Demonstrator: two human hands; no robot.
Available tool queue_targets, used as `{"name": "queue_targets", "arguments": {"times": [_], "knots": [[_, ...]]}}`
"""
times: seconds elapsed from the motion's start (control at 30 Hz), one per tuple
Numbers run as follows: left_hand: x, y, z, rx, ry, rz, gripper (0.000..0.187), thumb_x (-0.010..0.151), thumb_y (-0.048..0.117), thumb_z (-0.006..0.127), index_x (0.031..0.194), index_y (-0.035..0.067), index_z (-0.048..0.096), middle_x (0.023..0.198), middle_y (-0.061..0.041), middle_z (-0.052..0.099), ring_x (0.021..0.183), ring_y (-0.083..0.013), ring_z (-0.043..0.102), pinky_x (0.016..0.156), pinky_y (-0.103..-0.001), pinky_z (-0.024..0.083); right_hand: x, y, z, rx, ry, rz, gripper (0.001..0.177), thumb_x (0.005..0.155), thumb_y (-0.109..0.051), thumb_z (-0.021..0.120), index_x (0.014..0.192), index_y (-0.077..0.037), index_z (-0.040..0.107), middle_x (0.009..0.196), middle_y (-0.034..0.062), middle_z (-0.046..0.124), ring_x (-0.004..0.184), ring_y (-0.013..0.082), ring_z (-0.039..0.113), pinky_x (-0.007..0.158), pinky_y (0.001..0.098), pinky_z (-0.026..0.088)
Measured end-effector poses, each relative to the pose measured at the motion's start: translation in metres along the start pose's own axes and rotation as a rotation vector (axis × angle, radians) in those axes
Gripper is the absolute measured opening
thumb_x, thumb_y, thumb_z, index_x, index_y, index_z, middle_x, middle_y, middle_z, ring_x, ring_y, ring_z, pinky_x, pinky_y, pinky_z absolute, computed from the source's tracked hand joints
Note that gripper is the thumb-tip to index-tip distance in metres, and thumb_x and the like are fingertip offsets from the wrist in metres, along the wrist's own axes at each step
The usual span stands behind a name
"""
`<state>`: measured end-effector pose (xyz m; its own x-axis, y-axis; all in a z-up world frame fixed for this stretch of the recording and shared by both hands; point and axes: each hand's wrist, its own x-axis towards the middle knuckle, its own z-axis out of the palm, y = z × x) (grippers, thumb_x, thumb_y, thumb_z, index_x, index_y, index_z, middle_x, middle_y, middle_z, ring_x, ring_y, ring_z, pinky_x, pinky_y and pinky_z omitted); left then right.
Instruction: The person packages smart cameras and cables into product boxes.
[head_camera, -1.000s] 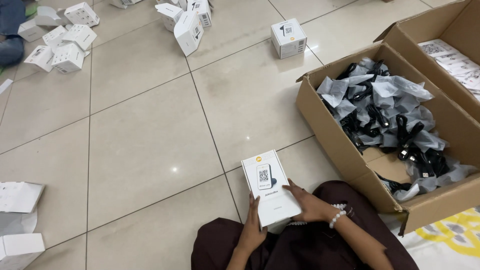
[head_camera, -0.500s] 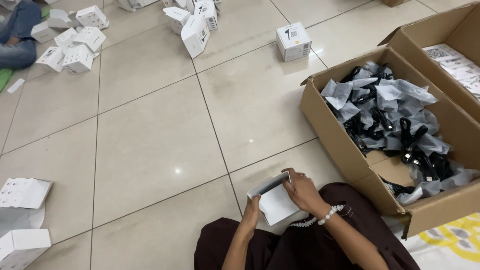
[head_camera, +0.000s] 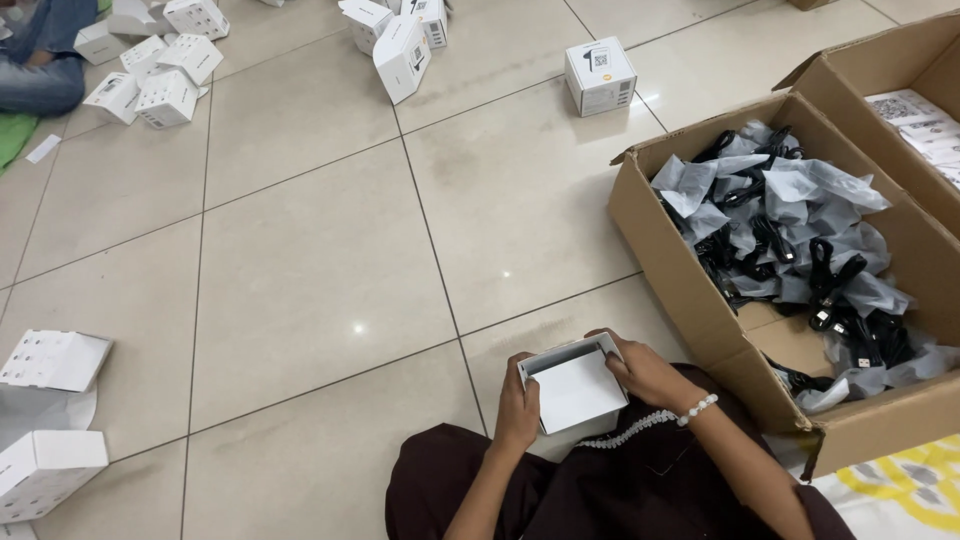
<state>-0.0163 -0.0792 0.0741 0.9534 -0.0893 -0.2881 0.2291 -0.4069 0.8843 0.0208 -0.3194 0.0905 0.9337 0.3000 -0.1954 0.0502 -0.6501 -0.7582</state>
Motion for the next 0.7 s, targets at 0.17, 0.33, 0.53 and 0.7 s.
{"name": "queue_targets", "arguments": {"times": [0.17, 0.33, 0.53, 0.7], "knots": [[0.003, -0.059, 0.029, -0.019, 0.111, 0.407, 0.044, 0.109, 0.035, 0.036, 0.146, 0.012, 0.035, 0.154, -0.022, 0.041, 0.142, -0.0382, 0.046, 0.113, -0.05, 0.044, -0.02, 0.023, 0.046, 0.056, 0.141, -0.002, 0.061, 0.091, -0.017, 0.049, 0.151, -0.017, 0.038, 0.105, 0.0261, 0.068, 0.094, 0.0373, 0.069, 0.087, 0.0463, 0.053], [0.008, -0.091, 0.02, 0.07, -0.129, 0.465, 0.097, 0.091, 0.075, 0.052, 0.157, 0.017, 0.01, 0.168, -0.026, 0.0, 0.153, -0.0459, 0.016, 0.117, -0.06, 0.036, -0.028, 0.074, 0.061, 0.345, -0.079, -0.112, 0.089, 0.091, -0.039, 0.058, 0.164, -0.021, 0.01, 0.166, 0.0232, 0.022, 0.15, 0.0397, 0.023, 0.116, 0.0517, 0.028], [0.01, -0.124, 0.027, -0.238, -0.25, -0.015, 0.114, 0.09, 0.072, 0.057, 0.163, 0.03, -0.02, 0.173, -0.016, -0.013, 0.159, -0.0411, 0.0, 0.12, -0.063, 0.025, -0.028, 0.071, 0.064, 0.497, -0.129, 0.008, 0.096, 0.093, -0.059, 0.052, 0.164, -0.023, -0.002, 0.174, 0.0074, -0.008, 0.16, 0.0313, -0.007, 0.127, 0.0529, 0.007], [-0.017, -0.05, 0.003, -0.854, -0.43, -0.566, 0.106, 0.077, 0.039, 0.064, 0.158, 0.032, -0.004, 0.162, -0.018, 0.022, 0.149, -0.0456, 0.034, 0.116, -0.066, 0.043, -0.031, 0.045, 0.058, 0.774, -0.265, 0.392, 0.11, 0.081, -0.042, 0.066, 0.165, -0.037, -0.004, 0.172, -0.0004, 0.005, 0.156, 0.0331, 0.019, 0.113, 0.066, 0.044]]}}
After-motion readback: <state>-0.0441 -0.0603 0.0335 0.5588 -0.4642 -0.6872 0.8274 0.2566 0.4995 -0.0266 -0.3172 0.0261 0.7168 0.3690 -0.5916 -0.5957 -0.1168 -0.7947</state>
